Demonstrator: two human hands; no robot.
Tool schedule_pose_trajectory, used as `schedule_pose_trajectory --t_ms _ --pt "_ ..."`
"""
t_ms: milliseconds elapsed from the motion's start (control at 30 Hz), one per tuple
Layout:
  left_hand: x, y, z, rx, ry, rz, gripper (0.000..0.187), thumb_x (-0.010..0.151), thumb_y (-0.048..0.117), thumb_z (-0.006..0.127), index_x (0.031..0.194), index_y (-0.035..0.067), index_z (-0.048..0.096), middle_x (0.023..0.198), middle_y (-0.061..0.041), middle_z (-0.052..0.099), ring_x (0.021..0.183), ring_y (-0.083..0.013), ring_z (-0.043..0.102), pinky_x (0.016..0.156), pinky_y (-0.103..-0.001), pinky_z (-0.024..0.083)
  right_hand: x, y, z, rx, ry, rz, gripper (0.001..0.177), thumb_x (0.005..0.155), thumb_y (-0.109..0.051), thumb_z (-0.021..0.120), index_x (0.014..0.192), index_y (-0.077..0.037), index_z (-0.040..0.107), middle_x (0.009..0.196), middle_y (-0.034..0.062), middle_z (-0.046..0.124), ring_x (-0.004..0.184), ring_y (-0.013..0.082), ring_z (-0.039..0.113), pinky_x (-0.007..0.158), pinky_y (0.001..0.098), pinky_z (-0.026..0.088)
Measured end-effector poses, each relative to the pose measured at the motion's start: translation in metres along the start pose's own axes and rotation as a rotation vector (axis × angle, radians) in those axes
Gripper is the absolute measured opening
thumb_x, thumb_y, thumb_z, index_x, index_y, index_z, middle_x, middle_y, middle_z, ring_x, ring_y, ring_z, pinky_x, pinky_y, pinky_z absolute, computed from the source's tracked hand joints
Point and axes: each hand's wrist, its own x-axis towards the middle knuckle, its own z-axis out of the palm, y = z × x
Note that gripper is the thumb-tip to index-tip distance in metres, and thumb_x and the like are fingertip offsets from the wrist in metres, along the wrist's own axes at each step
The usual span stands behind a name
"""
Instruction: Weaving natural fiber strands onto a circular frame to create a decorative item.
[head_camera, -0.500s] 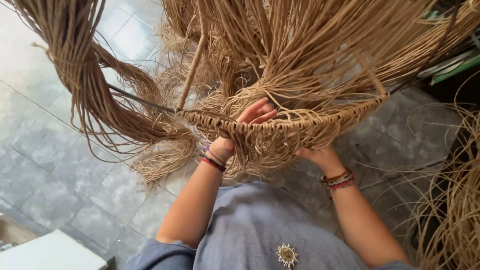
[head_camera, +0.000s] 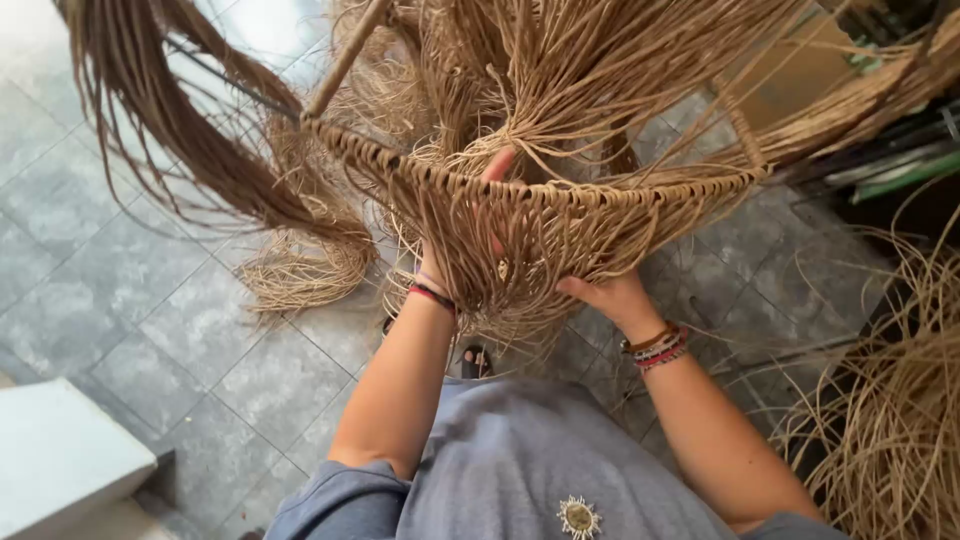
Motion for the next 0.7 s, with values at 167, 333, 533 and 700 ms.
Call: schedule_pose_trajectory --t_ms 167,333,533,700 --pt "0.019 -0.013 -0.021 -0.170 0.270 -0.016 0.068 0.103 0.045 0.037 0.167 0.030 0.020 0.173 -0.009 0.021 0.157 -0.0314 0.025 0.123 -0.044 0.031 0.001 -0.029 0.008 -0.065 -0.014 -0.060 0.070 0.088 -0.025 0.082 0.140 0.011 0.052 0.141 0.0352 0.054 0.128 0.0536 0.052 0.107 0.0736 0.038" --pt "0.006 -0.025 -0.024 -0.153 0.318 -0.045 0.071 0.100 0.050 0.035 0.166 0.027 0.022 0.171 -0.011 0.024 0.154 -0.0324 0.028 0.122 -0.044 0.032 -0.004 -0.037 0.007 -0.132 0.021 -0.075 0.077 0.079 -0.030 0.092 0.135 0.009 0.056 0.135 0.0344 0.058 0.123 0.0538 0.056 0.103 0.0705 0.043" --pt "0.012 -0.020 -0.034 -0.094 0.367 -0.103 0.078 0.095 0.058 0.032 0.164 0.023 0.025 0.167 -0.013 0.028 0.149 -0.0339 0.033 0.121 -0.045 0.034 -0.014 -0.057 0.011 -0.279 0.105 0.010 0.083 0.078 -0.039 0.092 0.135 0.009 0.055 0.130 0.0346 0.061 0.120 0.0537 0.058 0.102 0.0684 0.047" --pt "-0.007 -0.026 -0.038 -0.056 0.431 -0.171 0.084 0.091 0.065 0.030 0.162 0.020 0.028 0.164 -0.015 0.032 0.145 -0.0351 0.037 0.120 -0.045 0.036 -0.025 -0.087 0.020 -0.361 0.140 0.102 0.096 0.077 -0.046 0.092 0.138 0.013 0.049 0.130 0.0344 0.061 0.117 0.0510 0.061 0.101 0.0637 0.050"
